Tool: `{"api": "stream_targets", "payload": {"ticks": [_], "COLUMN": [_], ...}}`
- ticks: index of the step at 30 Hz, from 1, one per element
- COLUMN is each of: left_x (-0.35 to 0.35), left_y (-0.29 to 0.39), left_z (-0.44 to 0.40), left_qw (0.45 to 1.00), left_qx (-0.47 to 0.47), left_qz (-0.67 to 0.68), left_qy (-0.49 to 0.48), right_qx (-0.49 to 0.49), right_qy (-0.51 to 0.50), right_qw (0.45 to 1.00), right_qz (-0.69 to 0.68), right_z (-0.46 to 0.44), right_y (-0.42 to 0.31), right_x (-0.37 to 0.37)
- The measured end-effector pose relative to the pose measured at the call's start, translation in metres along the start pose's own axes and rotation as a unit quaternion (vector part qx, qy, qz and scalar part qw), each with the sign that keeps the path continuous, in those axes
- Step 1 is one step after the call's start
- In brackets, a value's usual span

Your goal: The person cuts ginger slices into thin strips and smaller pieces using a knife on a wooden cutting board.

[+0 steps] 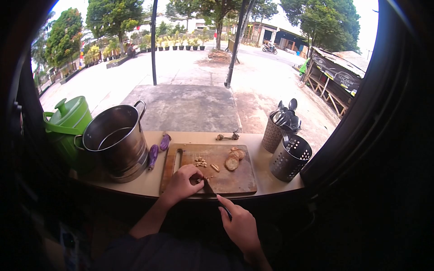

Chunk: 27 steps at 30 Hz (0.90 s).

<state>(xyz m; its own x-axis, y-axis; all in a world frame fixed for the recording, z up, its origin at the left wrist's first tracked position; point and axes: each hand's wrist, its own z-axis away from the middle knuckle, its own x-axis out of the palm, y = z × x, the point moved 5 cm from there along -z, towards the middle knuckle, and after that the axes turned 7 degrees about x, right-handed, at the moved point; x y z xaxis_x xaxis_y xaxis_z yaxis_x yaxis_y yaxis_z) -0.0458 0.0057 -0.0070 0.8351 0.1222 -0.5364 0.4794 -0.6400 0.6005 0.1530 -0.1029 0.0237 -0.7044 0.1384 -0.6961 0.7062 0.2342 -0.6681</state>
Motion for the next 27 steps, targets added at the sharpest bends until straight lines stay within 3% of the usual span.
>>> {"api": "stream_targets", "payload": {"ticks": [7, 22, 27], "left_x": [0.001, -0.001, 0.000], "left_y": [0.000, 0.002, 0.004], "left_z": [0.001, 0.002, 0.010], "left_qw": [1.000, 0.999, 0.999], "left_qx": [-0.003, -0.013, 0.016], "left_qz": [0.009, 0.000, -0.048], "left_qy": [-0.003, -0.037, 0.011], "right_qx": [0.076, 0.014, 0.000], "right_qy": [-0.051, -0.009, -0.002], "right_qw": [0.996, 1.000, 1.000], "right_qz": [-0.003, -0.020, -0.030], "right_z": [-0.013, -0.002, 0.002], "right_y": [-0.013, 0.001, 0.000], "right_x": [0.002, -0.006, -0.005]}}
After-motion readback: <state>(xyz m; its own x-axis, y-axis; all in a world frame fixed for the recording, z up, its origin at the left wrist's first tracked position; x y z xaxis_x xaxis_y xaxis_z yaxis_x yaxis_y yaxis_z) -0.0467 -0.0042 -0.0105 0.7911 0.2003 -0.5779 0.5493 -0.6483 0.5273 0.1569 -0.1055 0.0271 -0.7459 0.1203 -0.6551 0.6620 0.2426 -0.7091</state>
